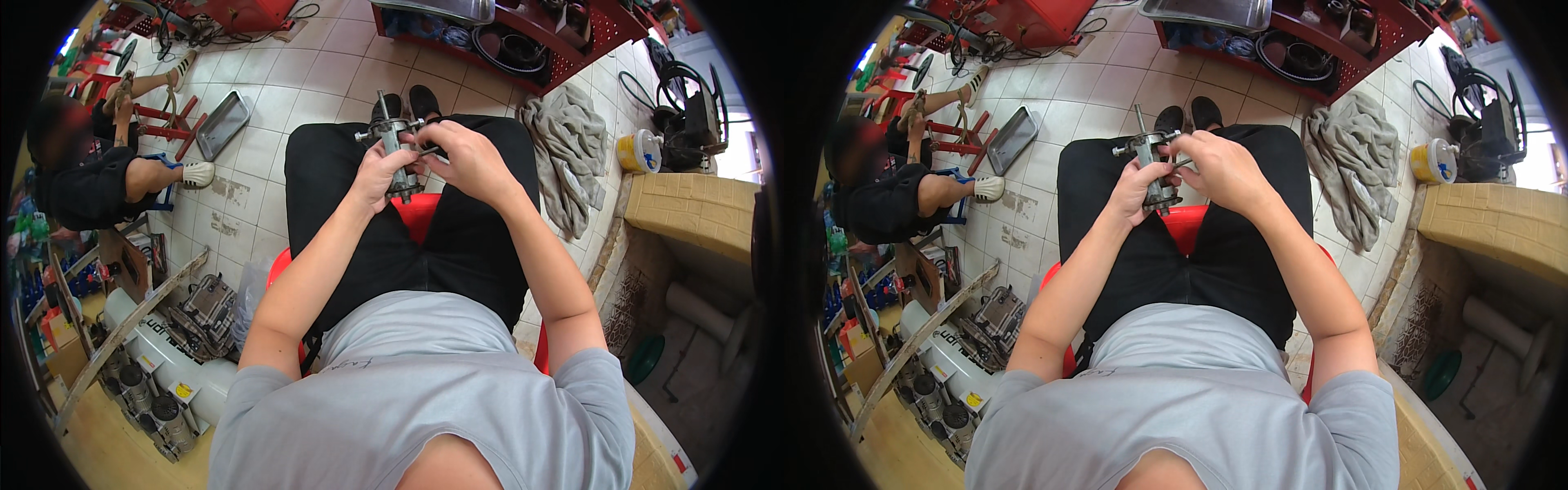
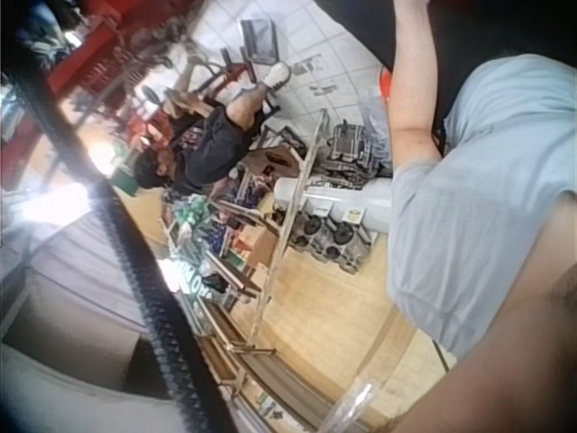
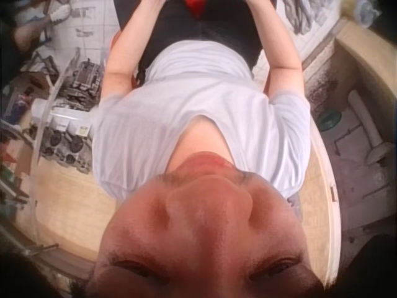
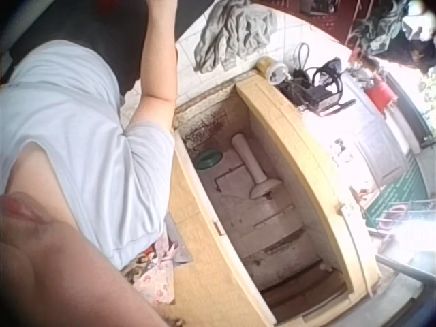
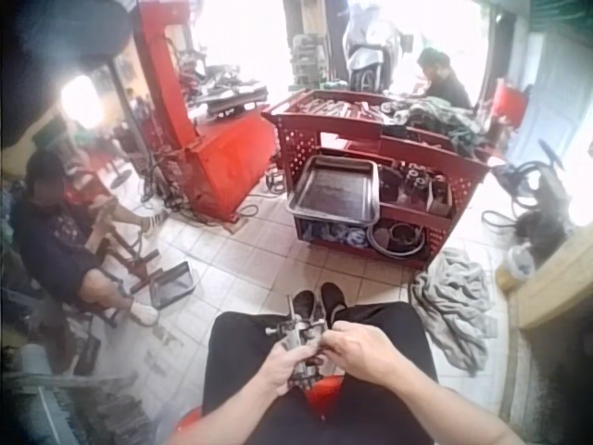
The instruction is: The person sits on a low stool in a workshop and assembles a mechanical component, likely a carburetor, on their lap. They insert a metal rod into the central housing and then attach a circular metal ring, securing it by tightening screws with their fingers.
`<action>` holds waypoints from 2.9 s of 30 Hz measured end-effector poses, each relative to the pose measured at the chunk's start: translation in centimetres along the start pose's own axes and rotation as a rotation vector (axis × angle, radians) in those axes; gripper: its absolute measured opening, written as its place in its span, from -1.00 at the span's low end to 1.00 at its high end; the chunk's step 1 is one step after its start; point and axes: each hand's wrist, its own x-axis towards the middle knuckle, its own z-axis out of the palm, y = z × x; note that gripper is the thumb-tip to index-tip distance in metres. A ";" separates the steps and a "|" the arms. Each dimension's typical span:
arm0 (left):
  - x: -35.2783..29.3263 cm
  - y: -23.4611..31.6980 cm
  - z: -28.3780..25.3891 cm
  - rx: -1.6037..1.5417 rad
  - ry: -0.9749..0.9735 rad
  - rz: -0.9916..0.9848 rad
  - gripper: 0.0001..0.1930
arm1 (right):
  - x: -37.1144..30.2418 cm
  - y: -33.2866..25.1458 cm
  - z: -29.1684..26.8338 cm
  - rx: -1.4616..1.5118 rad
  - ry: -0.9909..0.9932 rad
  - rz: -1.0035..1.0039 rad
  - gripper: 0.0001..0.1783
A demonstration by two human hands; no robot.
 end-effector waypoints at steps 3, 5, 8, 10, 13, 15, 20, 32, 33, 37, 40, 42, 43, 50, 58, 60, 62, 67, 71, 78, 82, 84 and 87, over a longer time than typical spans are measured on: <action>0.1 0.0 0.1 -0.060 0.058 0.016 -0.72 | 0.1 2.0 1.0 0.638 0.057 0.278 -0.76; 0.5 0.1 -0.3 -0.116 0.089 -0.009 -0.71 | 0.1 3.2 1.2 1.076 0.048 0.447 -0.79; 0.5 0.1 -0.6 -0.117 0.093 0.000 -0.70 | 0.2 2.2 0.9 1.276 0.027 0.595 -0.85; 0.5 0.1 -0.8 -0.111 0.091 0.004 -0.70 | 0.4 1.8 0.9 1.317 0.041 0.652 -0.82; 0.4 0.2 -0.6 -0.098 0.094 -0.005 -0.70 | 0.3 2.3 1.4 1.327 0.032 0.650 -0.78; 0.4 0.2 -0.5 -0.089 0.084 -0.009 -0.70 | 0.1 3.0 1.2 1.470 -0.003 0.633 -0.78; 0.3 0.0 -0.4 -0.115 0.069 -0.027 -0.70 | 0.2 2.1 1.6 1.455 0.026 0.593 -0.83; -0.3 0.6 0.2 -0.138 -0.077 0.006 -0.71 | 0.1 0.0 2.2 1.004 0.106 0.322 -0.86; -0.3 0.6 0.2 -0.128 -0.084 0.013 -0.71 | 0.0 0.0 2.2 1.007 0.101 0.315 -0.86; 0.0 0.2 -0.2 -0.199 -0.099 0.027 -0.71 | 0.0 0.3 2.5 1.034 0.060 0.280 -0.86; 0.0 0.1 -0.5 -0.233 -0.138 0.022 -0.70 | -0.2 0.2 2.7 1.087 0.057 0.269 -0.87; -0.1 0.3 -0.5 -0.234 -0.191 0.022 -0.69 | -0.2 -0.2 2.4 1.133 0.037 0.289 -0.87; 0.0 0.3 -0.6 -0.231 -0.207 0.013 -0.68 | -0.2 -0.3 2.4 1.119 0.043 0.279 -0.87; -0.4 0.6 -0.1 -0.245 -0.231 -0.030 -0.63 | -0.4 -1.1 2.0 0.962 0.002 0.251 -0.85; -0.6 0.7 -0.8 -0.275 -0.303 -0.034 -0.59 | -0.5 -2.4 1.9 0.706 0.171 0.218 -0.84; -0.6 0.7 -0.7 -0.268 -0.292 -0.028 -0.58 | -0.7 -2.4 1.8 0.623 0.182 0.227 -0.84; -0.7 0.8 -0.6 -0.286 -0.300 -0.038 -0.57 | -0.7 -2.4 1.8 0.596 0.185 0.208 -0.83; -0.5 0.4 -1.0 -0.307 -0.314 -0.045 -0.55 | -0.7 -2.8 1.4 0.580 0.182 0.144 -0.80; -0.3 0.2 -1.2 -0.330 -0.331 -0.048 -0.55 | -0.6 -3.1 0.9 0.565 0.151 0.130 -0.80; -0.6 0.4 -0.9 -0.348 -0.340 -0.032 -0.55 | -0.8 -3.0 0.5 0.502 0.099 0.118 -0.80; -0.4 0.4 -1.2 -0.352 -0.365 -0.042 -0.55 | -0.6 -3.0 0.7 0.497 0.146 0.081 -0.79; -0.4 0.4 -1.3 -0.352 -0.361 -0.049 -0.55 | -0.6 -3.0 0.7 0.477 0.166 0.066 -0.78; -0.4 0.5 -1.1 -0.359 -0.372 -0.048 -0.55 | -0.7 -2.8 0.7 0.418 0.149 0.087 -0.77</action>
